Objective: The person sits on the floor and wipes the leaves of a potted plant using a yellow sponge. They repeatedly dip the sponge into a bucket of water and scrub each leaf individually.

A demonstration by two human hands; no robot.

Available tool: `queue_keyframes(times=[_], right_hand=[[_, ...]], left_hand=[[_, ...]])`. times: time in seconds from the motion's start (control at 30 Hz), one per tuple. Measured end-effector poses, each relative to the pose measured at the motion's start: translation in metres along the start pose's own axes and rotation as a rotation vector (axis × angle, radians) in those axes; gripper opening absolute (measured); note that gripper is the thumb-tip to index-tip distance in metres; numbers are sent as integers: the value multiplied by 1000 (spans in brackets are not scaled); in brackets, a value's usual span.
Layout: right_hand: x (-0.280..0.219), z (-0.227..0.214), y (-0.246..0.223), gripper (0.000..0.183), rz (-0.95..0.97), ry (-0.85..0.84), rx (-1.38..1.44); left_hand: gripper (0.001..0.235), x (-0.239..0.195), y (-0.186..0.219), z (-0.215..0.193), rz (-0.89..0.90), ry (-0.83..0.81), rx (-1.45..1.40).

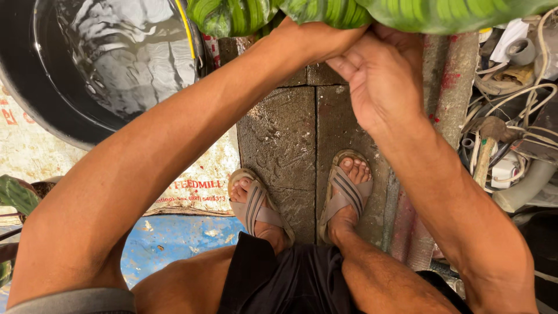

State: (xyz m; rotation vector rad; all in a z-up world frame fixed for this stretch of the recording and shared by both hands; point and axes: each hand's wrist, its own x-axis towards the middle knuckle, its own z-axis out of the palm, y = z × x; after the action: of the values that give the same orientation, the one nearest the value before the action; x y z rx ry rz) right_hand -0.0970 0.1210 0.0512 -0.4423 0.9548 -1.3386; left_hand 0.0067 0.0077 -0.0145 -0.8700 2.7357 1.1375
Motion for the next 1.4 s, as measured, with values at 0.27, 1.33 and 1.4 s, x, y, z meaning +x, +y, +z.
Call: queue_keyframes(times=[0.27,1.33,1.4], right_hand=[[-13,-14,-15,25,135,1,3],[2,-31,-23,27,75,-5,-140],[0,-30,-26,29,86,15,-130]], left_hand=[[44,-31,15,-11,-13,92,-194],[20,-66,24,-4,178,598,92],[18,-74,25,-13,196,469,146]])
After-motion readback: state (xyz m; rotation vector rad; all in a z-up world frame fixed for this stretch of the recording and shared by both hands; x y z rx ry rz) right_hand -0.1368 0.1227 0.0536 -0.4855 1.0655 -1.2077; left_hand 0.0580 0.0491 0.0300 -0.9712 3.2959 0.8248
